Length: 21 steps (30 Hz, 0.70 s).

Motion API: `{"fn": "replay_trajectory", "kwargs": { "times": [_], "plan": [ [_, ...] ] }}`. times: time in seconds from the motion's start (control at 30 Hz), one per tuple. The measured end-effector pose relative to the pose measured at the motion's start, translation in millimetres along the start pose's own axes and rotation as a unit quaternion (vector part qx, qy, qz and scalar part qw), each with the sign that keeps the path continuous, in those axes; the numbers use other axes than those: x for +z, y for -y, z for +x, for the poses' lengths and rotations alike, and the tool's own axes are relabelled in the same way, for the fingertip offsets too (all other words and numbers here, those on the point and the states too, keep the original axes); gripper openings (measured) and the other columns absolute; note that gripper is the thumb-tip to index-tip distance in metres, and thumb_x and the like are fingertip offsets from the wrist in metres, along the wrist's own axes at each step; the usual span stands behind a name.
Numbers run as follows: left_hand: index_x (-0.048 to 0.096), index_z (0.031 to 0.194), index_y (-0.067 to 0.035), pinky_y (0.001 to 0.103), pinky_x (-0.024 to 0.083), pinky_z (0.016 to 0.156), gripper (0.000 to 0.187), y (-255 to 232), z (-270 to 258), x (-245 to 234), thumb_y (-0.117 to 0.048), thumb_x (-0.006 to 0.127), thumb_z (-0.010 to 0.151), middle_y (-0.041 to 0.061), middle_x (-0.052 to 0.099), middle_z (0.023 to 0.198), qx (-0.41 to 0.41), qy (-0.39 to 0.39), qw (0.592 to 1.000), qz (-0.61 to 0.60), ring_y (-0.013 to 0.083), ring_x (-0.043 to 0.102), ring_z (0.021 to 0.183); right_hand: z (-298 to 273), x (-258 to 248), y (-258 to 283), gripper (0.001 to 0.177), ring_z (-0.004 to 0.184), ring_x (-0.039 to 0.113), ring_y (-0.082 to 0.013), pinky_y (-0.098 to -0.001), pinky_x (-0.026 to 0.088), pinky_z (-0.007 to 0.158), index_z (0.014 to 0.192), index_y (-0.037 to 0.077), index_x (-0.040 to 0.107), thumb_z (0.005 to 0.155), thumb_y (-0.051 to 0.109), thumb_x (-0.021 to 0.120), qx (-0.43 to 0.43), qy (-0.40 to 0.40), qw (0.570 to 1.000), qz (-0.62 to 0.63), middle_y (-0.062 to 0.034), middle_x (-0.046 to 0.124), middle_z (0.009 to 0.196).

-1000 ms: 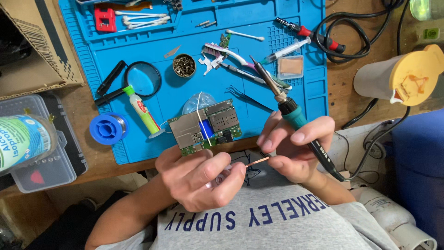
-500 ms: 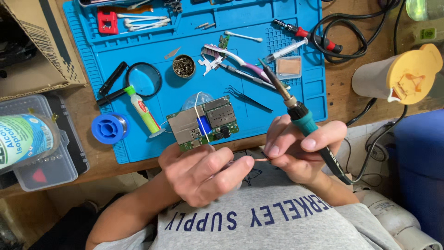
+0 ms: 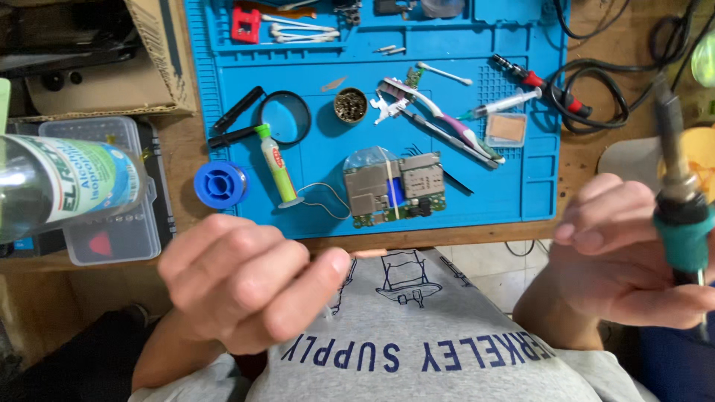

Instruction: The person uses a soldering iron to work on a small circuit board held in their left hand. They then reach up to a shelf to retrieve a small copper wire, which they proceed to solder onto the circuit board using the soldering iron and solder wire.

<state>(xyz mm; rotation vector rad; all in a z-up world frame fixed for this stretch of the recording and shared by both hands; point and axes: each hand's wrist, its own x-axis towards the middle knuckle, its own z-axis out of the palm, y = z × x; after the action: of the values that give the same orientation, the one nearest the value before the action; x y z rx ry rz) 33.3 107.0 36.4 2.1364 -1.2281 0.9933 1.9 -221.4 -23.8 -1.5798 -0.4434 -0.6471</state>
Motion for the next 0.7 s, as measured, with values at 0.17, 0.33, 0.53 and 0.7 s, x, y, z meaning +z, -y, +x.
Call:
{"fn": "replay_trajectory", "kwargs": {
  "times": [0.17,0.33,0.53,0.7],
  "plan": [
    [0.063,0.096,-0.012,0.027,0.036,0.046,0.007,8,-11,0,-0.007,0.061,0.092,0.001,0.054,0.078,-0.038,0.004,0.999,0.011,0.0127,0.052,0.055,11,-3,-6,0.040,0.059,0.047,-0.0054,-0.0204,0.039,0.057,0.085,0.024,0.032,0.101,0.060,0.036,-0.057,0.064,0.996,0.006,0.0103,0.040,0.081],
    [0.063,0.094,-0.013,0.027,0.037,0.045,0.007,18,-19,11,-0.008,0.058,0.091,0.000,0.054,0.076,-0.030,-0.040,0.999,0.005,0.0121,0.051,0.053,21,7,-5,0.027,0.047,0.049,-0.0003,-0.0214,0.038,0.054,0.096,0.027,0.034,0.101,0.051,0.045,-0.053,0.113,0.992,0.005,0.0128,0.039,0.087],
    [0.060,0.090,-0.013,0.025,0.034,0.044,0.006,27,-18,16,-0.008,0.058,0.089,0.000,0.053,0.073,0.013,-0.067,0.998,0.006,0.0115,0.049,0.051,33,19,0,0.038,0.047,0.047,-0.0049,-0.0196,0.041,0.052,0.118,0.026,0.043,0.100,0.059,0.034,-0.073,0.161,0.984,0.019,0.0102,0.039,0.078],
    [0.060,0.090,-0.015,0.024,0.033,0.043,0.008,28,-14,17,-0.008,0.064,0.087,-0.001,0.052,0.071,0.023,-0.051,0.998,0.013,0.0114,0.047,0.051,30,40,16,0.046,0.043,0.053,-0.0061,-0.0255,0.042,0.046,0.071,0.024,0.032,0.101,0.058,0.044,0.000,0.099,0.994,-0.048,0.0091,0.044,0.053]
  ]
}}
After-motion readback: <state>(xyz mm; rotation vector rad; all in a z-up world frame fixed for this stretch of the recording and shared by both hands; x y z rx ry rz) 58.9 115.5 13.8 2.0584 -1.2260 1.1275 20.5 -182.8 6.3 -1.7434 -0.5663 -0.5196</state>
